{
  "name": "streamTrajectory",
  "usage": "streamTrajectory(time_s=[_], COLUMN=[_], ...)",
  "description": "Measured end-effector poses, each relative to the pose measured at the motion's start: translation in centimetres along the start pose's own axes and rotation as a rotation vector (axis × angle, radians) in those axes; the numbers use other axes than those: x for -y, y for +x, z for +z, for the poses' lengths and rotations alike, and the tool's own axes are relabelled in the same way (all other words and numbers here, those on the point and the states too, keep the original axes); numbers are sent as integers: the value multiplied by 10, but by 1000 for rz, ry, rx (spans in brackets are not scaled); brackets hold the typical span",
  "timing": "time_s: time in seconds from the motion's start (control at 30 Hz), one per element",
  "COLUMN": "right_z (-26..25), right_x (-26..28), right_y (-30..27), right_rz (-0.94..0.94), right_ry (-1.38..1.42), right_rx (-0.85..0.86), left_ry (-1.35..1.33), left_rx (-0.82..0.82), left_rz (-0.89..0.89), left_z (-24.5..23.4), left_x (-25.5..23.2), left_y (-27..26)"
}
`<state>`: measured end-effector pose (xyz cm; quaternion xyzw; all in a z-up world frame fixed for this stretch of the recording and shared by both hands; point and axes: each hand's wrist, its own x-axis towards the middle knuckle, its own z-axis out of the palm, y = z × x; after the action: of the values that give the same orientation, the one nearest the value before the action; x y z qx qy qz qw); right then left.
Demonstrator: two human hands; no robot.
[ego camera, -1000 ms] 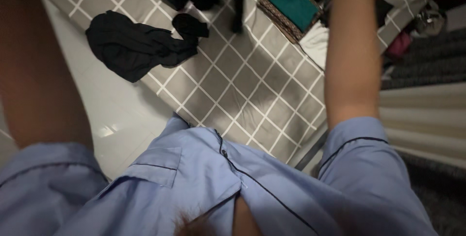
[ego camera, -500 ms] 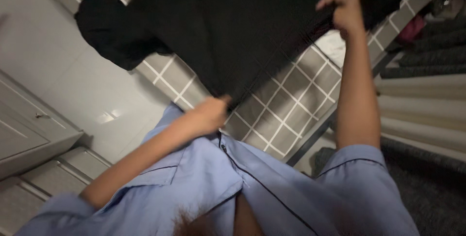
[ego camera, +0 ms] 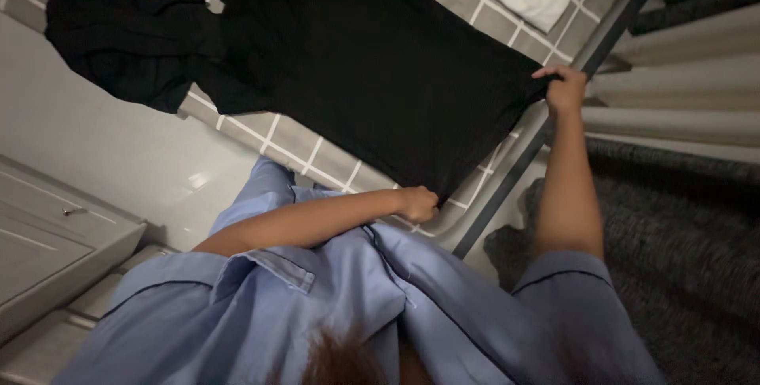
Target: The person folds multiple garments on a bed, including black pants, a black shirt, and a blue jacket. They smooth and fold each item into neat rectangles and place them in organized stacks.
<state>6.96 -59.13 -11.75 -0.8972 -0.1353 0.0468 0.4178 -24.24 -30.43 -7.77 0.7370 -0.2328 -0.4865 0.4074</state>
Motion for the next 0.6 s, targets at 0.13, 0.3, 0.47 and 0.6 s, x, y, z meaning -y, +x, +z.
streamTrajectory(time_s=[0.13, 0.3, 0.47, 0.6], right_z=[5, 51, 147, 214], right_x=[-24, -25, 22, 75], right_y=[-33, -94, -210, -294], right_rz=[527, 629, 871, 907], right_ry=[271, 11, -108, -217], right_rx=[-206, -423, -405, -403], left_ry=[-437, -128, -37, 66], left_rx=[189, -177, -1031, -1286], left_rz=[-203, -315, -619, -885], left_z=[11, -37, -119, -152], left_x=[24, 120, 231, 276], left_y=[7, -31, -154, -241])
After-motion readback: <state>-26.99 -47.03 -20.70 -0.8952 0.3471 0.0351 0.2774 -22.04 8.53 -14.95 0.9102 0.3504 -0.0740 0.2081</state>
